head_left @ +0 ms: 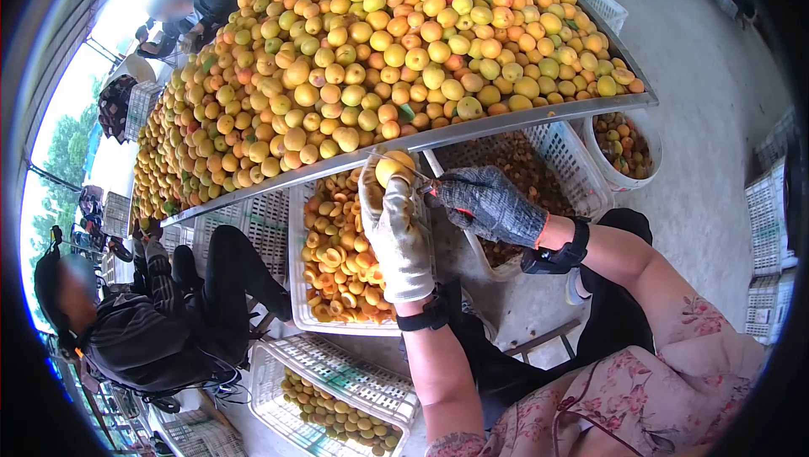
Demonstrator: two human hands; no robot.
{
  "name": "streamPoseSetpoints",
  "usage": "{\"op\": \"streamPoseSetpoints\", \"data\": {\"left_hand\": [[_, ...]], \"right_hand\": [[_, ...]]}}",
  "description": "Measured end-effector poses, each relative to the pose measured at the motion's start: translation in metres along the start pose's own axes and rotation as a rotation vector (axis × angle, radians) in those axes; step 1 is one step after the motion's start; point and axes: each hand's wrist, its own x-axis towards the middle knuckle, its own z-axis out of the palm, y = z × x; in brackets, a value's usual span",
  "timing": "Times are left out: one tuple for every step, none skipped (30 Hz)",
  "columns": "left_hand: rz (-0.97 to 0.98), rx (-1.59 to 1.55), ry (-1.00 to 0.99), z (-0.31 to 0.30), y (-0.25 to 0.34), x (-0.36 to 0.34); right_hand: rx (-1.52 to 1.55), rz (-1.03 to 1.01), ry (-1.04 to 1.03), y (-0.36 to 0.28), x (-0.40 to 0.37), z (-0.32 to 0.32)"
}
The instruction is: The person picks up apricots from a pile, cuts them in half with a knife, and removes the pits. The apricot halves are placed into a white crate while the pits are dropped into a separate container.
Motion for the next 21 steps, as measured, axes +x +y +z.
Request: {"op": "streamPoseSetpoints", "data": {"left_hand": [[0.005, -0.005, -0.001, -0.004, -0.005, 0.000], [0.028, -0.023, 0.010, -0.006, -0.017, 0.003], [-0.044, -0.075, -0.044, -0.011, -0.029, 0.012], [-0.132, -0.306, -0.078, -0.014, -0.039, 0.008], [-0.222, -0.535, -0.117, 0.000, -0.031, 0.002], [-0.325, -0.416, 0.009, 0.006, -0.027, 0.001], [-0.329, -0.416, 0.007, 0.002, -0.030, 0.004], [-0.303, -0.200, 0.028, -0.005, -0.035, 0.010], [-0.272, 0.012, 0.050, -0.013, -0.042, 0.015], [-0.339, -0.008, 0.077, -0.021, -0.047, 0.013], [-0.343, -0.008, 0.076, -0.013, -0.043, 0.011], [-0.211, 0.026, 0.082, 0.002, -0.032, 0.007], [-0.077, 0.059, 0.086, 0.013, -0.027, 0.005], [-0.056, -0.019, 0.123, 0.016, -0.029, 0.005], [-0.059, -0.019, 0.125, 0.013, -0.032, 0.005], [-0.077, -0.027, 0.071, 0.008, -0.036, 0.005], [-0.090, -0.035, 0.013, 0.007, -0.037, 0.007], [-0.139, -0.076, 0.109, 0.011, -0.041, 0.004], [-0.137, -0.077, 0.109, 0.011, -0.039, 0.005], [-0.147, -0.087, 0.095, 0.015, -0.033, 0.004], [-0.159, -0.099, 0.079, 0.017, -0.030, 0.003]], "right_hand": [[-0.043, -0.041, 0.005, 0.004, 0.002, -0.001], [-0.087, -0.081, 0.008, 0.008, 0.004, -0.001], [-0.088, -0.074, 0.003, 0.014, 0.006, -0.002], [-0.119, -0.128, 0.001, 0.020, 0.009, -0.004], [-0.147, -0.185, 0.004, 0.024, 0.010, -0.004], [0.029, -0.157, -0.015, 0.027, 0.008, -0.004], [0.029, -0.157, -0.011, 0.026, 0.008, -0.006], [-0.045, -0.138, 0.022, 0.024, 0.008, -0.011], [-0.121, -0.118, 0.054, 0.021, 0.009, -0.016], [-0.155, -0.066, 0.085, 0.022, 0.012, -0.023], [-0.154, -0.064, 0.089, 0.023, 0.012, -0.027], [-0.128, -0.048, 0.078, 0.024, 0.012, -0.029], [-0.101, -0.034, 0.066, 0.024, 0.012, -0.030], [-0.099, -0.034, 0.067, 0.023, 0.011, -0.028], [-0.092, -0.040, 0.070, 0.019, 0.010, -0.024], [-0.086, -0.048, 0.071, 0.016, 0.008, -0.022], [-0.088, -0.050, 0.069, 0.014, 0.007, -0.021], [-0.100, -0.086, 0.065, 0.012, 0.006, -0.020], [-0.113, -0.121, 0.061, 0.011, 0.005, -0.019], [-0.112, -0.121, 0.063, 0.010, 0.004, -0.021], [-0.115, -0.096, 0.063, 0.009, 0.002, -0.023]]}}
